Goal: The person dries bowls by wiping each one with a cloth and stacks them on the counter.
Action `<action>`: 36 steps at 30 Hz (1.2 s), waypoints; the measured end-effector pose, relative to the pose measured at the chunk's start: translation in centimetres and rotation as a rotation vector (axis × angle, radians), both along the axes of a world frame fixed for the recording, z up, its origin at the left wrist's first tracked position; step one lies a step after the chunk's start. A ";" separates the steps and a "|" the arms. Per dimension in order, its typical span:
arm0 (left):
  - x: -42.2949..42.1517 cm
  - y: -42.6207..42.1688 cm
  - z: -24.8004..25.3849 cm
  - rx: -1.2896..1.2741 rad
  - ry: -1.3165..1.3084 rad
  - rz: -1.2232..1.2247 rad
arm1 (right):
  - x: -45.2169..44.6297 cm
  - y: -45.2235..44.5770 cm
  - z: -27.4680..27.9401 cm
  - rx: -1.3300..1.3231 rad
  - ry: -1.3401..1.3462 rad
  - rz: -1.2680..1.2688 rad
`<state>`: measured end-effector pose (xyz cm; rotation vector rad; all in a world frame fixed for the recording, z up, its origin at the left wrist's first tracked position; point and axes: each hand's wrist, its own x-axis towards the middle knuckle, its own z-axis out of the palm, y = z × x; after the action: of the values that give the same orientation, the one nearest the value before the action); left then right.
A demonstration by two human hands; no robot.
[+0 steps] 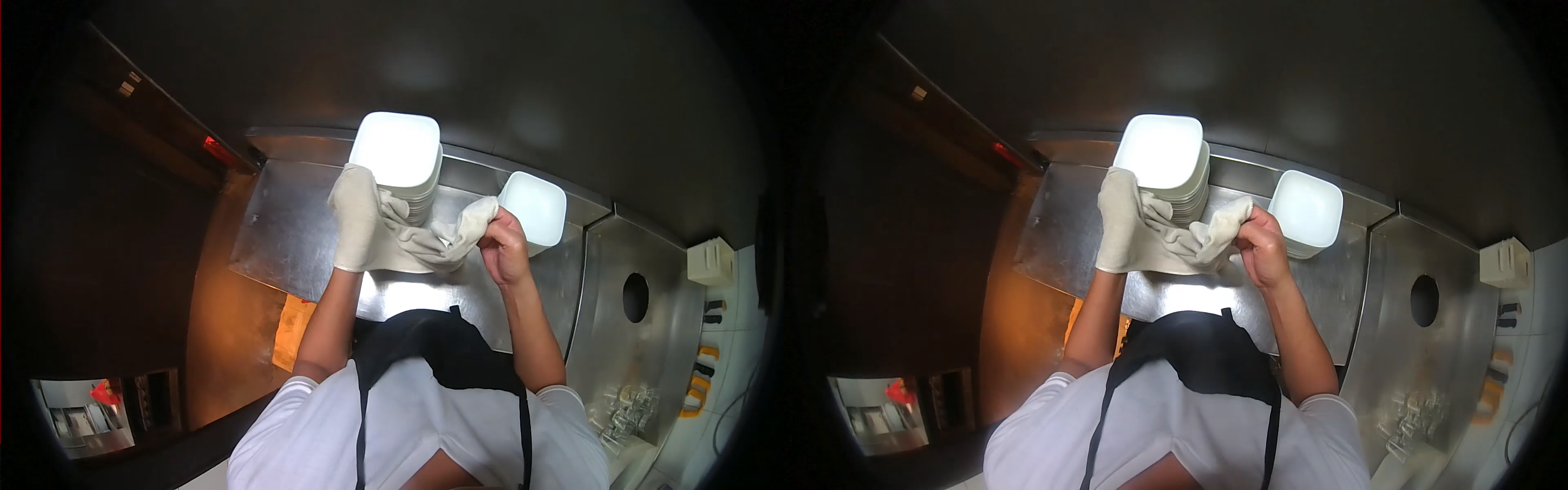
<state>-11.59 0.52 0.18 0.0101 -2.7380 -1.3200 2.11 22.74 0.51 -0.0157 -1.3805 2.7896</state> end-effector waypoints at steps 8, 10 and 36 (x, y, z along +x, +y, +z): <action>1.4 -1.3 -1.6 -0.200 0.549 -0.218 | 1.6 -0.6 -2.4 0.063 -0.074 -0.006; -0.1 -1.6 -3.2 -0.480 0.626 -0.186 | 2.2 0.1 -2.8 0.168 -0.079 -0.011; 11.3 -2.0 5.7 1.281 -0.382 -0.415 | 6.1 10.0 -6.1 1.254 -0.078 -0.848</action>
<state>-0.28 -1.51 5.88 -0.2282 -1.6039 -3.1616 8.18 32.78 -5.54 -0.5141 -2.1584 1.0221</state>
